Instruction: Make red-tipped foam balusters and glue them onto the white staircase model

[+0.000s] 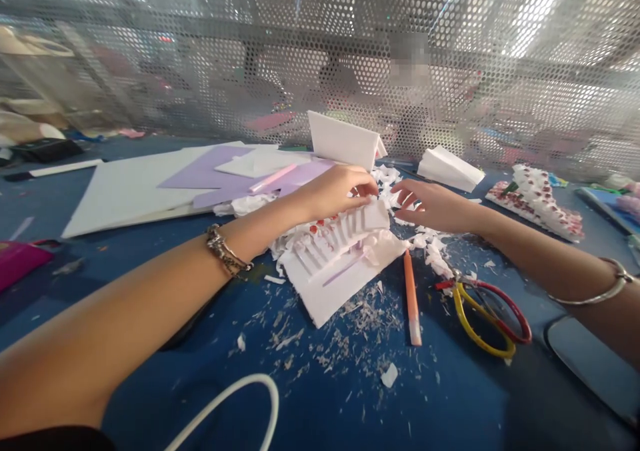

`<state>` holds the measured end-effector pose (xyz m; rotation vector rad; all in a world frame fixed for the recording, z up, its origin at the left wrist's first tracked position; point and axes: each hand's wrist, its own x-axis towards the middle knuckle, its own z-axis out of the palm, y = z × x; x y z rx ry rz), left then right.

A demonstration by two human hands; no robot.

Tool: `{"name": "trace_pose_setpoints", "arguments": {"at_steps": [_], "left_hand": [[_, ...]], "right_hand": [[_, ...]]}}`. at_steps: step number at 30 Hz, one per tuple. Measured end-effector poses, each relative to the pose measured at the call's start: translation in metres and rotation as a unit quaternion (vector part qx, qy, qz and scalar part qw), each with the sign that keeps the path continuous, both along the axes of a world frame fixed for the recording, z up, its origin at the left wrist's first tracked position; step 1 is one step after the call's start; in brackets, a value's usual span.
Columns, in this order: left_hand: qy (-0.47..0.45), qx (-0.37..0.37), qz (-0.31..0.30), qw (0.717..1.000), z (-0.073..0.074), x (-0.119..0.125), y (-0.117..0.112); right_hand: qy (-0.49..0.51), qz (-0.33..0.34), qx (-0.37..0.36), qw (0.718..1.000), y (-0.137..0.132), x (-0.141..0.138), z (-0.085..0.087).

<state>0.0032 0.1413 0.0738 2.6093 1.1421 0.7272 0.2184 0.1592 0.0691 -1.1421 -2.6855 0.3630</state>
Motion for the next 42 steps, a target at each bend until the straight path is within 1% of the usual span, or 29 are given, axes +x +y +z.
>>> {"name": "trace_pose_setpoints", "arguments": {"at_steps": [3,6,9,12,16,20,24,29,33,37,39,42], "left_hand": [[0.012,0.009,0.005,1.0,0.001,0.001,0.001],[0.009,0.021,0.019,1.0,0.004,0.0,-0.001],[0.015,0.024,0.024,0.999,0.008,-0.002,-0.003],[0.029,0.032,0.023,0.999,0.009,-0.002,-0.003],[0.075,0.052,0.015,0.996,0.006,0.0,0.0],[0.114,0.068,0.008,0.991,0.005,0.002,0.002],[0.126,0.059,0.01,0.99,0.006,0.002,0.001],[0.121,0.048,0.008,0.991,0.006,0.003,0.001],[0.113,0.032,0.011,0.993,0.005,0.002,0.001],[0.095,0.023,0.007,0.995,0.004,0.0,0.001],[0.086,0.02,0.006,0.996,0.003,-0.001,0.001],[0.087,0.016,0.009,0.996,0.004,-0.002,0.0]], "right_hand": [[0.004,0.007,-0.007,1.0,0.0,0.0,-0.002],[0.016,-0.006,0.013,1.0,-0.005,0.003,0.001],[0.028,-0.024,0.031,0.999,-0.012,0.012,0.006],[0.03,-0.03,0.042,0.998,-0.019,0.022,0.008],[0.022,-0.031,0.042,0.998,-0.022,0.031,0.004],[0.019,-0.029,0.039,0.999,-0.02,0.032,-0.002],[0.026,-0.021,0.029,0.999,-0.016,0.027,-0.004],[0.053,-0.024,-0.006,0.998,-0.006,0.01,-0.008],[0.077,0.004,-0.067,0.995,0.0,-0.006,-0.01],[0.089,0.043,-0.115,0.988,-0.002,-0.014,-0.005],[0.089,0.053,-0.124,0.987,-0.005,-0.015,-0.003],[0.074,0.049,-0.112,0.99,-0.009,-0.019,-0.001]]}}
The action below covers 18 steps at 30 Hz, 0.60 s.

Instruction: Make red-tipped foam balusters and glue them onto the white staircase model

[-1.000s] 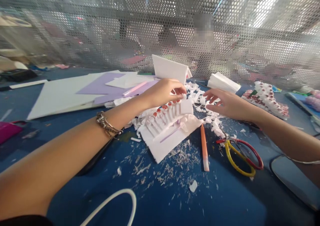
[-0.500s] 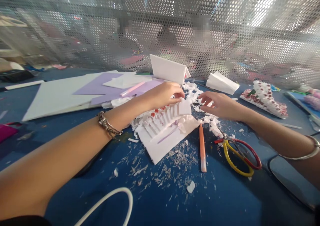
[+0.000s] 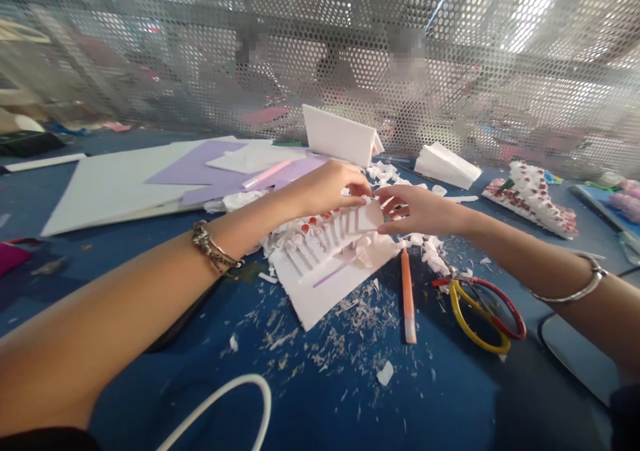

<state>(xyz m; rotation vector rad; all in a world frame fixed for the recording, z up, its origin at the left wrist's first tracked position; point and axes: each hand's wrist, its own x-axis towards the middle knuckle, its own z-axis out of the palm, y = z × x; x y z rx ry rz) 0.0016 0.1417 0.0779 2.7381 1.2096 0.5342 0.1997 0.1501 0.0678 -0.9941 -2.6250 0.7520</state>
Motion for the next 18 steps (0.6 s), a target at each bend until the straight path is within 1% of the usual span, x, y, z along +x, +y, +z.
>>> {"name": "trace_pose_setpoints", "arguments": {"at_steps": [6,10,14,18], "left_hand": [[0.023,-0.001,-0.012,1.0,0.0046,-0.0017,-0.0018],[0.009,-0.016,-0.013,1.0,0.0062,-0.0029,-0.0022],[0.019,-0.016,-0.04,0.999,0.0059,-0.0028,0.0002],[0.028,-0.021,-0.036,0.999,0.0061,-0.0027,0.0018]], "right_hand": [[-0.032,0.02,0.033,0.999,-0.0022,-0.0071,-0.002],[-0.036,0.018,0.05,0.998,-0.002,-0.0069,-0.0019],[-0.043,0.002,0.049,0.998,-0.0044,-0.0077,-0.0006],[-0.038,-0.018,0.04,0.998,-0.0061,-0.0088,-0.0006]]}}
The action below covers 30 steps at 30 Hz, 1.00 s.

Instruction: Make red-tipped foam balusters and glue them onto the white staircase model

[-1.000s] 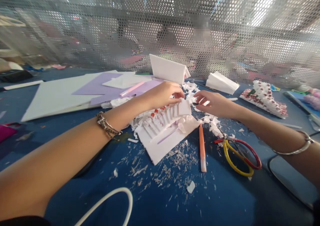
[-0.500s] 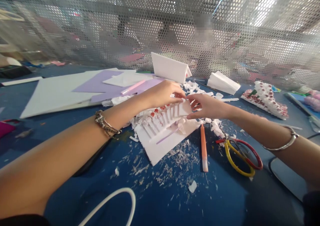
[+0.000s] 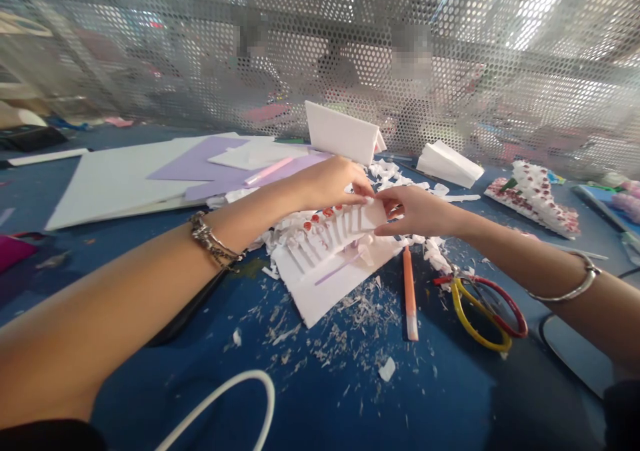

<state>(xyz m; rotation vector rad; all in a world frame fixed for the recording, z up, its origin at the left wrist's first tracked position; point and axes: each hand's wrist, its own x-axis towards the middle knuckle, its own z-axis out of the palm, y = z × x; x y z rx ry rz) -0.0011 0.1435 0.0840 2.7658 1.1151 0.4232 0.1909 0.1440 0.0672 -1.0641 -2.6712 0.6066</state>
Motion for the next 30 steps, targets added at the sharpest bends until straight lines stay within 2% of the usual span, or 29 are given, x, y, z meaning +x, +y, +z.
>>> {"name": "trace_pose_setpoints", "arguments": {"at_steps": [18,23,25,27,30], "left_hand": [[0.02,0.046,0.002,0.999,-0.01,0.001,-0.003],[-0.035,0.048,0.03,0.998,-0.014,-0.004,-0.007],[-0.068,0.035,0.07,0.995,-0.018,-0.009,-0.012],[-0.075,-0.013,0.107,0.991,-0.023,-0.013,-0.02],[-0.069,-0.08,0.109,0.988,-0.027,-0.017,-0.034]], "right_hand": [[0.016,-0.009,-0.02,1.0,0.002,0.0,-0.003],[0.025,-0.013,-0.019,0.999,0.0,0.001,-0.003],[0.028,-0.011,-0.008,1.0,-0.003,0.003,-0.003],[0.034,-0.009,0.003,0.999,-0.009,0.005,-0.002],[0.046,-0.017,0.03,0.998,-0.024,0.008,0.001]]}}
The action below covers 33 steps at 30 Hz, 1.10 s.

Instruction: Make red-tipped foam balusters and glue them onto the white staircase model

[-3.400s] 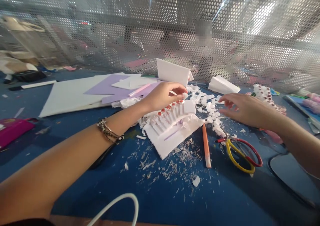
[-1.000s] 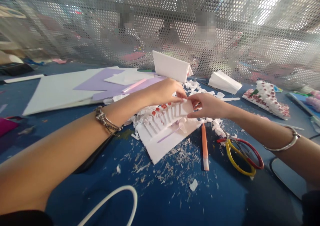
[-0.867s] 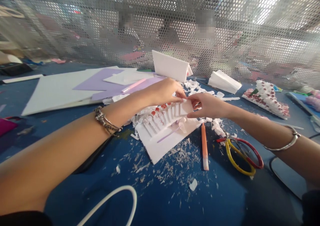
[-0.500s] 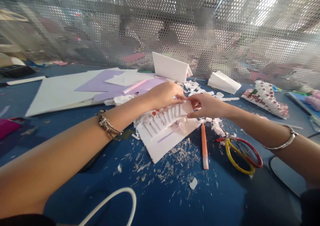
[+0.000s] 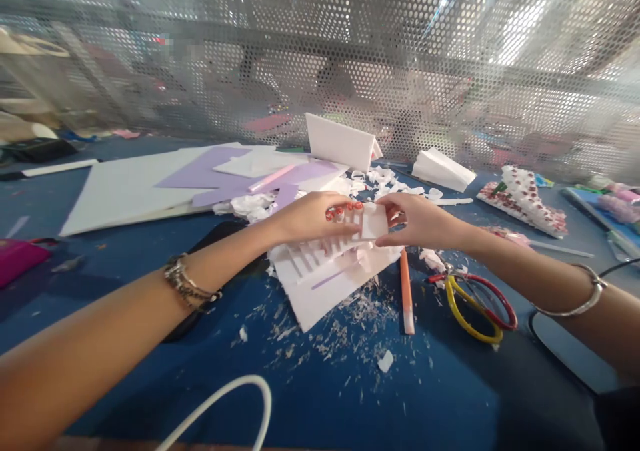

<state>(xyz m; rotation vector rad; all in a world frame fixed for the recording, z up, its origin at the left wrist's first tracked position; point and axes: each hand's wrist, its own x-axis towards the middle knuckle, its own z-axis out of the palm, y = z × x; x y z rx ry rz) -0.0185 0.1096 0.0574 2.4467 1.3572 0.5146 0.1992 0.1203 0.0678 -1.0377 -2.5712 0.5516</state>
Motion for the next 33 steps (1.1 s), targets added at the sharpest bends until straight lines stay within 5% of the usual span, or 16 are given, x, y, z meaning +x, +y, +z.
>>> {"name": "trace_pose_setpoints", "arguments": {"at_steps": [6,11,16,19,25,33], "left_hand": [[-0.066,0.0,0.028,0.997,0.009,0.005,-0.022],[-0.065,0.007,-0.01,0.998,0.016,0.01,-0.027],[-0.066,-0.108,-0.05,0.991,0.011,0.005,-0.027],[-0.043,-0.19,-0.081,0.977,0.005,0.002,-0.026],[-0.049,-0.224,-0.086,0.97,-0.006,0.0,-0.023],[-0.01,-0.248,-0.108,0.963,-0.008,0.007,-0.035]], "right_hand": [[0.037,-0.009,0.066,0.997,-0.033,0.007,0.004],[0.03,-0.002,0.066,0.997,-0.049,0.019,0.009],[0.04,-0.042,0.095,0.994,-0.059,0.043,0.012],[-0.058,0.03,0.109,0.992,-0.061,0.054,-0.003],[-0.232,0.062,0.165,0.956,-0.054,0.052,-0.041],[-0.299,0.118,0.349,0.88,-0.059,0.041,-0.05]]}}
